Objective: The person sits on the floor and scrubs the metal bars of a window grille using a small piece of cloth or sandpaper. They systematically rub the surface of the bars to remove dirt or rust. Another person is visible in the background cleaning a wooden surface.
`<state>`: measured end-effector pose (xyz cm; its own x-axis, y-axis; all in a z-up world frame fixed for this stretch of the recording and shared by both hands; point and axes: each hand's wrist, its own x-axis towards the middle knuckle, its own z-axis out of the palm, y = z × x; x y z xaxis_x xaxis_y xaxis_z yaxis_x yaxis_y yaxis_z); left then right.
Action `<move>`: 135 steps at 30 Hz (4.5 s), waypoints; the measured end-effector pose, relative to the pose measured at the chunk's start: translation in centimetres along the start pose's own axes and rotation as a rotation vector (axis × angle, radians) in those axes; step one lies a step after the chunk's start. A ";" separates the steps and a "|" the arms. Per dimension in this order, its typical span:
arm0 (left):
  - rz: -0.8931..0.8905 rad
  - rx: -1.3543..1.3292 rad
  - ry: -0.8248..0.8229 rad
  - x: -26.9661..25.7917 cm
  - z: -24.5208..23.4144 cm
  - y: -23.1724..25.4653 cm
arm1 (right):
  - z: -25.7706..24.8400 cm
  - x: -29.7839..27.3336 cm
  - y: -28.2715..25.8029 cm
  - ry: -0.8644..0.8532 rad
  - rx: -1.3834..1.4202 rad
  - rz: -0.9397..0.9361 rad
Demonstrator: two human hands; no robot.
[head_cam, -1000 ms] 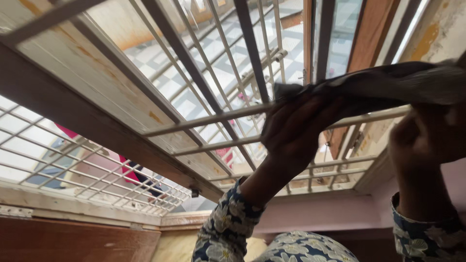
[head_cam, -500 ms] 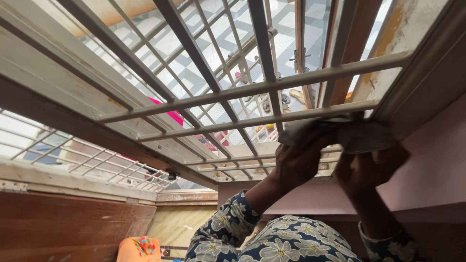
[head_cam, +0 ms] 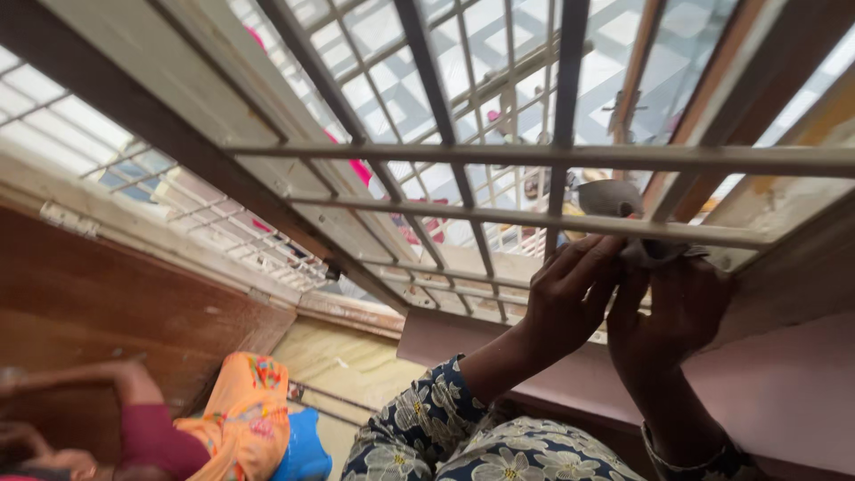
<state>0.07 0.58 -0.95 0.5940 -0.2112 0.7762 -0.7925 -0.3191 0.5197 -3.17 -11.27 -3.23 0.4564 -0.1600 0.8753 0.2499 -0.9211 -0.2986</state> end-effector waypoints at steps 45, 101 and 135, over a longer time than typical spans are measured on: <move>-0.331 0.041 -0.028 -20.8 7.7 -10.6 | 9.8 -27.0 8.9 -0.345 0.530 0.683; -0.667 0.112 -0.048 -22.4 4.5 -13.8 | 10.3 -24.6 4.8 -0.757 0.388 0.338; -0.464 0.029 -0.640 -24.2 -6.0 -20.7 | 16.6 -29.6 -4.2 -0.798 0.017 0.220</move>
<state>1.32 17.86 -28.34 0.8340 -0.5383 0.1212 -0.4455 -0.5274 0.7234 -3.53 3.20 -34.20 0.9639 -0.0301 0.2647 0.0937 -0.8918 -0.4426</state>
